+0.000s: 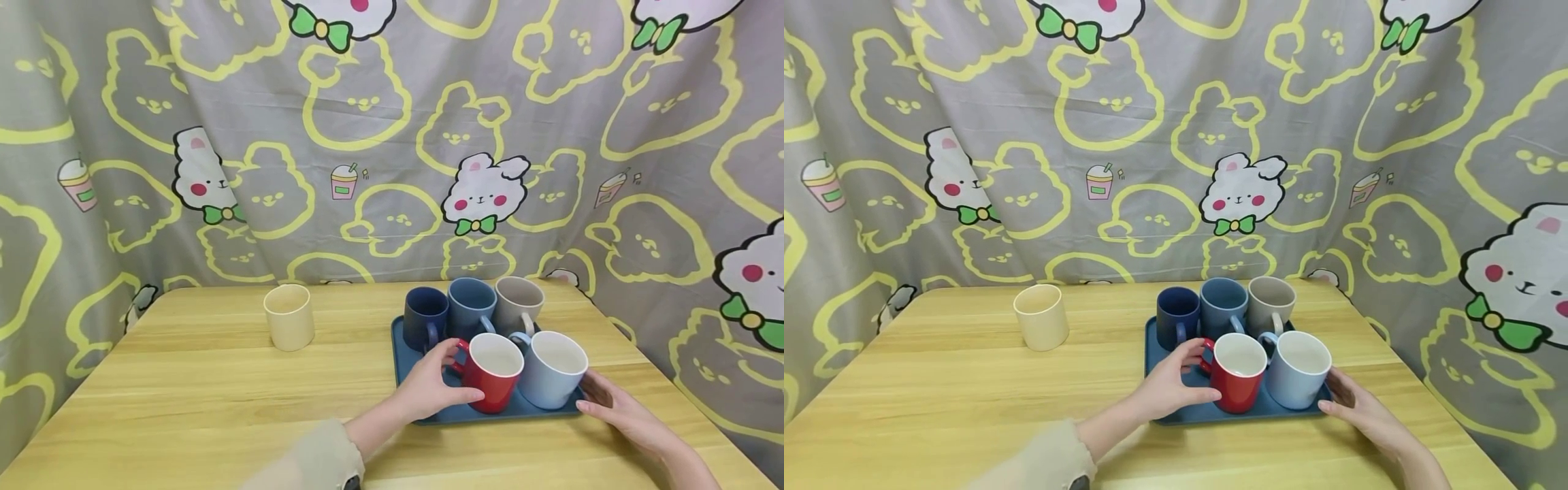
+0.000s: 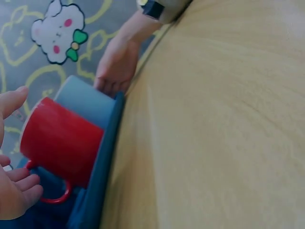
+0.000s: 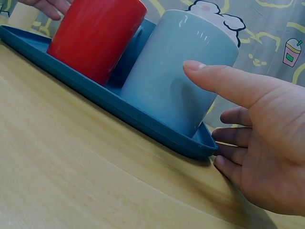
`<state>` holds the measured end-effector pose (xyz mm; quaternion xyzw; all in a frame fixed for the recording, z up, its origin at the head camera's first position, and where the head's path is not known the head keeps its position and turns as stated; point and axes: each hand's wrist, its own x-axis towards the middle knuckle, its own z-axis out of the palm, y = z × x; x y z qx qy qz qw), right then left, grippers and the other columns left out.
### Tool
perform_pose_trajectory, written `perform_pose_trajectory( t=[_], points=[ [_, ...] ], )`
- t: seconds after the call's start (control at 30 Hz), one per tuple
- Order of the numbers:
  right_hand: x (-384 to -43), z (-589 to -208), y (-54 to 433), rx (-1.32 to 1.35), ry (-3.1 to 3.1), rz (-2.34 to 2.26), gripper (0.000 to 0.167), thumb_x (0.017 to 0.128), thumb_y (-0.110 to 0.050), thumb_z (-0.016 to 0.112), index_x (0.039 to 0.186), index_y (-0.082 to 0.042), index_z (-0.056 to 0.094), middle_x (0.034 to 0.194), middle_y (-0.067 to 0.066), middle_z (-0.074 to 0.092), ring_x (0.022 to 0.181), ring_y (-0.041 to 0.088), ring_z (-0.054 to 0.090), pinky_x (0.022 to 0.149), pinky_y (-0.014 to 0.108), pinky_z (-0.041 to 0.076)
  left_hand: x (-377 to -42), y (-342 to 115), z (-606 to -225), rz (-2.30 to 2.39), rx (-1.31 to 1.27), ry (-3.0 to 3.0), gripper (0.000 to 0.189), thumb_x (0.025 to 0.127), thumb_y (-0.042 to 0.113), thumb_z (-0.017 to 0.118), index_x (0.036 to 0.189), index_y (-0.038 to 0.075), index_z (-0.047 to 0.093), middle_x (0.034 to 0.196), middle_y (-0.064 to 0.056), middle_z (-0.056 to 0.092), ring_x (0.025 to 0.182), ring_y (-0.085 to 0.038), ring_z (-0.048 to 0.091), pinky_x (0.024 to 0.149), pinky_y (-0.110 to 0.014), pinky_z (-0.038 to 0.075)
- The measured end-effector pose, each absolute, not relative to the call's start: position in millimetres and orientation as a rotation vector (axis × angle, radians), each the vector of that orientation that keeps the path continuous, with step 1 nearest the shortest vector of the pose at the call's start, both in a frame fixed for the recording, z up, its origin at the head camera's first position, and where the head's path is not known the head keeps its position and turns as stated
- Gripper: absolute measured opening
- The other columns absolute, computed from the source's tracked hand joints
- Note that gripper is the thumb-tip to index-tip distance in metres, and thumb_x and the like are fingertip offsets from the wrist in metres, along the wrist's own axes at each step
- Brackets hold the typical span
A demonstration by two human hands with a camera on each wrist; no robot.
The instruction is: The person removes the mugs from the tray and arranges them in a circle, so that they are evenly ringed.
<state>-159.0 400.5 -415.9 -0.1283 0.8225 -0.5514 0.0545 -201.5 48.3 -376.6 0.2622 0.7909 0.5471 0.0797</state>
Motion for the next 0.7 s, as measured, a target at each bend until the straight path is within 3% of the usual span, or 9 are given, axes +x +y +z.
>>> perform_pose_trajectory(
  t=[0.23,0.7],
  points=[
    [-160,-417,400,-0.371,2.522,-1.668,0.067,0.093,-0.003,0.050,0.136,0.023,0.005,0.136,0.048,0.005,0.103,-0.023,0.031,0.084,0.006,0.033,-203,67,-387,1.722,0.705,2.380,0.083,0.072,0.028,0.080,0.138,0.006,0.036,0.125,-0.006,0.050,0.109,-0.024,0.049,0.077,-0.026,0.048],
    [-159,-416,400,-0.404,2.517,-1.674,0.066,0.093,-0.001,0.049,0.136,0.022,0.005,0.136,0.047,0.005,0.105,-0.023,0.031,0.084,0.006,0.034,-193,98,-391,1.826,0.510,2.500,0.077,0.067,0.030,0.083,0.129,0.012,0.042,0.119,0.000,0.050,0.107,-0.020,0.047,0.080,-0.035,0.050]
  ],
)
